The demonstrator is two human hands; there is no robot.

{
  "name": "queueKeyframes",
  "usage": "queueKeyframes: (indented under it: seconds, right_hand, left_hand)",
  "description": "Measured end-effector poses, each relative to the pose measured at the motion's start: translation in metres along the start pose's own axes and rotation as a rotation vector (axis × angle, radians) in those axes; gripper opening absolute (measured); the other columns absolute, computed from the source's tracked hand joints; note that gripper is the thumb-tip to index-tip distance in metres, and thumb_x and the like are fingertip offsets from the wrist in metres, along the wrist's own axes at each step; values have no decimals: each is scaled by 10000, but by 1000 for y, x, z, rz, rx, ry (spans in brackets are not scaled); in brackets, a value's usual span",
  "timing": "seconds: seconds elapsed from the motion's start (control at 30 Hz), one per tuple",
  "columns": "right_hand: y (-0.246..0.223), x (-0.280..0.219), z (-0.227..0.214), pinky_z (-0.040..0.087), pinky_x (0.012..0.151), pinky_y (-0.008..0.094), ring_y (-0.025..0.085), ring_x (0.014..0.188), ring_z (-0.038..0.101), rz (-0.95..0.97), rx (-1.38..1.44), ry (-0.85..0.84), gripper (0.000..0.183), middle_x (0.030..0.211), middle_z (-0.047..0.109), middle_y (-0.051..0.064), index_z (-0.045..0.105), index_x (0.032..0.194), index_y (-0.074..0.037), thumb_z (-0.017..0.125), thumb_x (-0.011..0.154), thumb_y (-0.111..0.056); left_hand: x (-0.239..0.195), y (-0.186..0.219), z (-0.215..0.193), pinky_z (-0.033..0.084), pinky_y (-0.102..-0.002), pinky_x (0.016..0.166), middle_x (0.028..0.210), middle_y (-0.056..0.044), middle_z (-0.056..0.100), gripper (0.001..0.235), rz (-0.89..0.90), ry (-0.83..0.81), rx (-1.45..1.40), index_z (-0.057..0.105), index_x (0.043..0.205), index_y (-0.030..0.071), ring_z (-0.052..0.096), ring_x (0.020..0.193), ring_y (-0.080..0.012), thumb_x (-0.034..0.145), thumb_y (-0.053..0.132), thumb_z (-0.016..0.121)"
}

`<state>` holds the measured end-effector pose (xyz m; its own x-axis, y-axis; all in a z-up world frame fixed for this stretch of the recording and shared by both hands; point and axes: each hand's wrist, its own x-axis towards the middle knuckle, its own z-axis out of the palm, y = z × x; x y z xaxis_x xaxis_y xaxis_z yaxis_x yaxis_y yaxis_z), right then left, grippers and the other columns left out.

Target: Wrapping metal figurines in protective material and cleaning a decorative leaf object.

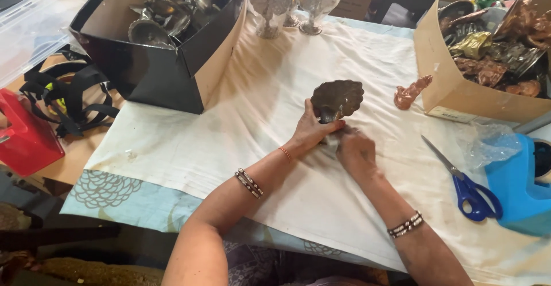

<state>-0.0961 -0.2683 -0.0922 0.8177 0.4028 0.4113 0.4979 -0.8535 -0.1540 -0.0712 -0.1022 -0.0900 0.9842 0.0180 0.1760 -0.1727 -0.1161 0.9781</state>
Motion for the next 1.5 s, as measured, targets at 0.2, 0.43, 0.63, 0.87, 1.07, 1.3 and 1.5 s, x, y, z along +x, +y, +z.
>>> queueKeyframes:
  seconds: [0.2, 0.43, 0.63, 0.87, 1.07, 1.3, 1.5]
  right_hand:
    - [11, 2, 9, 567, 835, 432, 330, 1026, 690, -60, 39, 117, 330, 1107, 738, 98, 754, 1021, -133, 630, 753, 14]
    - [-6, -8, -23, 575, 861, 401, 287, 996, 719, -178, 224, -77, 463, 1072, 765, 80, 787, 1038, -146, 619, 654, 51]
    - [2, 9, -64, 603, 910, 401, 253, 1100, 705, -77, 146, 591, 479, 1184, 719, 75, 739, 1177, -116, 595, 795, 134]
    - [1, 7, -25, 583, 763, 403, 284, 1040, 652, -72, -58, 295, 387, 1111, 652, 77, 731, 1117, -82, 709, 753, 46]
    - [7, 3, -28, 582, 773, 400, 282, 992, 662, -66, 7, 250, 391, 1069, 664, 57, 758, 1048, -118, 740, 683, 20]
    - [1, 8, -30, 593, 776, 372, 263, 1000, 677, -59, -44, 344, 361, 1116, 668, 61, 752, 1075, -75, 710, 742, 60]
    - [14, 0, -12, 585, 773, 398, 286, 957, 680, -74, 74, 142, 406, 1068, 672, 82, 731, 1047, -70, 761, 645, -19]
  left_hand:
    - [1, -7, 2, 495, -343, 1044, 1318, -124, 593, 934, 7, -57, -165, 314, 1409, 22, 568, 1247, -204, 741, 348, 880]
    - [1, -1, -2, 510, -335, 1010, 1279, -124, 606, 915, -50, -72, -154, 312, 1410, 26, 582, 1205, -196, 742, 302, 873]
    - [0, -4, -2, 524, -333, 967, 1189, -106, 638, 844, -73, -150, -138, 361, 1374, 56, 618, 1119, -181, 737, 273, 870]
    - [-6, -5, 2, 544, -345, 942, 1177, -107, 624, 829, -57, -245, -271, 312, 1373, 67, 609, 1112, -173, 766, 237, 851]
    - [-6, -7, 1, 541, -353, 960, 1188, -108, 611, 825, -53, -260, -244, 309, 1378, 66, 598, 1138, -176, 779, 245, 847]
    - [-7, -5, 2, 515, -344, 1024, 1254, -84, 576, 868, -54, -277, -264, 251, 1407, 84, 559, 1202, -168, 798, 249, 848]
    - [-4, -5, 1, 569, -371, 959, 1190, -99, 590, 887, -77, -283, -214, 253, 1404, 78, 579, 1167, -171, 764, 271, 835]
